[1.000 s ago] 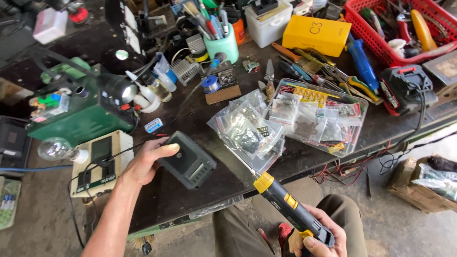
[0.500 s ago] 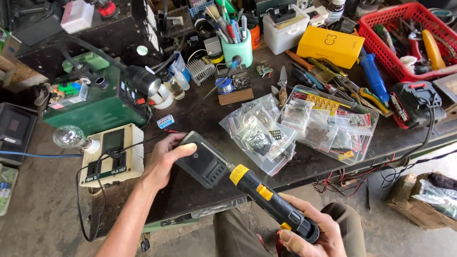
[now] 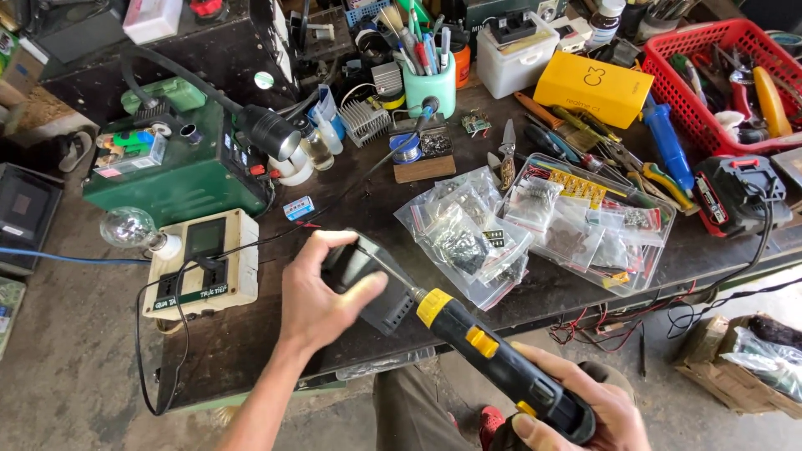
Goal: The person is assembling a battery case for an electronic device, which involves placing a circuit board inside the housing and using an electric screwdriver to fasten it with screws.
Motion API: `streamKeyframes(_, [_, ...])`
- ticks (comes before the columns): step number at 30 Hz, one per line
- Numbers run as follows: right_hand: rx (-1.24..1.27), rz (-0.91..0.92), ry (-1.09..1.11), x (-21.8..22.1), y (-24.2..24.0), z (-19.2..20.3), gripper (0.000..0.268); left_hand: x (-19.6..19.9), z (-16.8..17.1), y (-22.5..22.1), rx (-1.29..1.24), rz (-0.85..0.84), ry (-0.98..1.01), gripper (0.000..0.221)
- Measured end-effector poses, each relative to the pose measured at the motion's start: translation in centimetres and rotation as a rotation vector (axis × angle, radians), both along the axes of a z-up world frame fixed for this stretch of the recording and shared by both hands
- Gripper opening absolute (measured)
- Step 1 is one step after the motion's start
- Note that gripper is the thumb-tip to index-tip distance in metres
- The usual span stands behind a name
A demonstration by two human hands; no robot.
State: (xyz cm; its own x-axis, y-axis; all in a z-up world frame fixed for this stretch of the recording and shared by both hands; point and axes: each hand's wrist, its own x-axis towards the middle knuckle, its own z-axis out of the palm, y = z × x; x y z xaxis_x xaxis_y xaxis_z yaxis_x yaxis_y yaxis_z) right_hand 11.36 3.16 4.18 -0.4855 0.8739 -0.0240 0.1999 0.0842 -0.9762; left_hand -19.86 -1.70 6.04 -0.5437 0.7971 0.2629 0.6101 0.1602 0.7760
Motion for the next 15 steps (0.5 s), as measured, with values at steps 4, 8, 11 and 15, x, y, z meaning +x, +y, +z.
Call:
streamKeyframes(4, [0.139,-0.086,-0.202,1.3,0.0,-0.2,0.059,0.8,-2.5,-0.1,0.036,-0.051,0.38,0.053])
streamKeyframes(8, [0.144,-0.055,-0.195,1.7,0.0,-1.0,0.061,1.1,-3.0,0.0,0.036,-0.034,0.422,0.055])
streamKeyframes(11, [0.238,-0.049,-0.199,1.0,-0.1,-1.7,0.058,1.0,-3.0,0.0,0.066,-0.041,0.418,0.055])
streamKeyframes(15, [0.077,-0.047,0.0,0.1,-0.6,-4.7,0.056,1.1,-3.2,-0.1,0.08,-0.063,0.43,0.056])
